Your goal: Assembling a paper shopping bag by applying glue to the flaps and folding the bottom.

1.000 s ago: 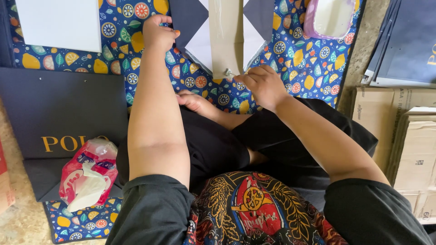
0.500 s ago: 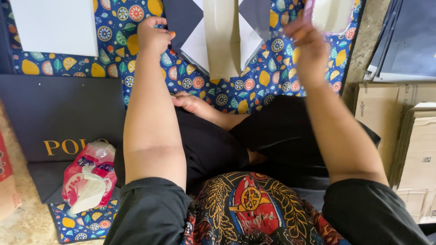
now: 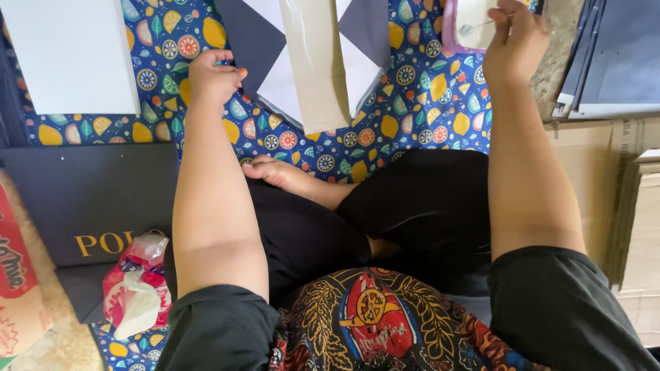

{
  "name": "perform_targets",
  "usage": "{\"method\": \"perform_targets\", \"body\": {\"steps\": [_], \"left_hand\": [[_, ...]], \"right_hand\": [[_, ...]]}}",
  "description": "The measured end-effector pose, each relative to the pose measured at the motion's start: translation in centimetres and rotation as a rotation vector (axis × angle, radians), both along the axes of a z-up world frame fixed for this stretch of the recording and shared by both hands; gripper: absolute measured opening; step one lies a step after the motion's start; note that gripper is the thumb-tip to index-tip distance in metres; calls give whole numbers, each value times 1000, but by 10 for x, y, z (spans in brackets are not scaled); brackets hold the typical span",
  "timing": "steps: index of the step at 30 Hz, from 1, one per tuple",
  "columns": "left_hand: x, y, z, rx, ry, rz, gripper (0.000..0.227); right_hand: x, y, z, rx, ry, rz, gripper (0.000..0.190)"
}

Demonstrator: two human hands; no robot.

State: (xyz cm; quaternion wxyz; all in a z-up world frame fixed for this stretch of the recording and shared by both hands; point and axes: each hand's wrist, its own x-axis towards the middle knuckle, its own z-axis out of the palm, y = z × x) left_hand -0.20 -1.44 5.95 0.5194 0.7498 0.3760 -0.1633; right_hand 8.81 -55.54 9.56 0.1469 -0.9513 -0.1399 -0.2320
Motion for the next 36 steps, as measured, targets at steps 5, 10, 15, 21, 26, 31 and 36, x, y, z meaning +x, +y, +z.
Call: {"method": "perform_targets", "body": {"steps": [5, 10, 15, 21, 26, 31, 36], "left_hand": [[1, 0, -4, -5, -2, 12, 36], [1, 6, -21, -2, -22, 2, 39], [1, 8, -28, -19, -28, 25, 41], [1, 8, -28, -25, -39, 12, 40], [1, 7, -24, -14, -11, 16, 39], [1, 5, -17, 8, -11, -4, 40], [1, 4, -14, 13, -4, 2, 40]], "right_hand": [[7, -19, -5, 0, -59, -35, 20], [4, -28, 8, 123, -98, -99, 16], [-4, -5, 12, 881, 192, -515, 23], [-12, 32, 56, 1342, 511, -1167, 27], [-13, 24, 48, 1586, 529, -1291, 18], [-17, 36, 60, 1619, 499, -1318, 15], [-11, 32, 41, 1672, 536, -1346, 29]]}}
